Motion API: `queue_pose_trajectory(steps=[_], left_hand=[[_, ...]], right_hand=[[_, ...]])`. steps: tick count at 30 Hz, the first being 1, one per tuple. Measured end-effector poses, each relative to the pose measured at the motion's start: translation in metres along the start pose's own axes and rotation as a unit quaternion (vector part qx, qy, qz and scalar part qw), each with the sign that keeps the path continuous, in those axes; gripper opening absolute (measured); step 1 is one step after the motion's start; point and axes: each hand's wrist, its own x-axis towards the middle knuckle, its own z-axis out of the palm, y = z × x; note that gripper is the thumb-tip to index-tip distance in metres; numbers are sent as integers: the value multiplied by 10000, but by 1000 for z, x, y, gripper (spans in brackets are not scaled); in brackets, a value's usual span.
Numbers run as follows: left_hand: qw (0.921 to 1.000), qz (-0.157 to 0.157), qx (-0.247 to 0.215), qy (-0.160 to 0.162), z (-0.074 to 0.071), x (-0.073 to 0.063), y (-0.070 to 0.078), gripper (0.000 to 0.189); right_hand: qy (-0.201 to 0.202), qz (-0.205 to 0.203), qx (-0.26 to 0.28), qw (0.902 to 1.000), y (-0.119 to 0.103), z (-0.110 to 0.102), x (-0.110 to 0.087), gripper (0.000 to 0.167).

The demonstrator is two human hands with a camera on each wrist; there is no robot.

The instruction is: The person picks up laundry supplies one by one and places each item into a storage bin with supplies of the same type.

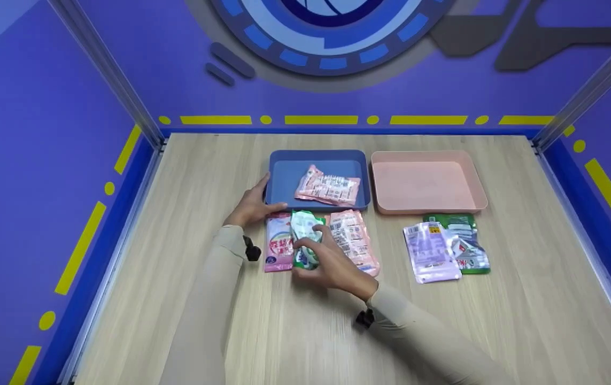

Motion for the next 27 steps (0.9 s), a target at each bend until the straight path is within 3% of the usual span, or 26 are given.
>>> queue_pose_trajectory(steps=[27], left_hand=[[10000,-58,66,5,1,1,-1,110]], right_hand=[[280,-380,204,9987,14,-9,-5,44]])
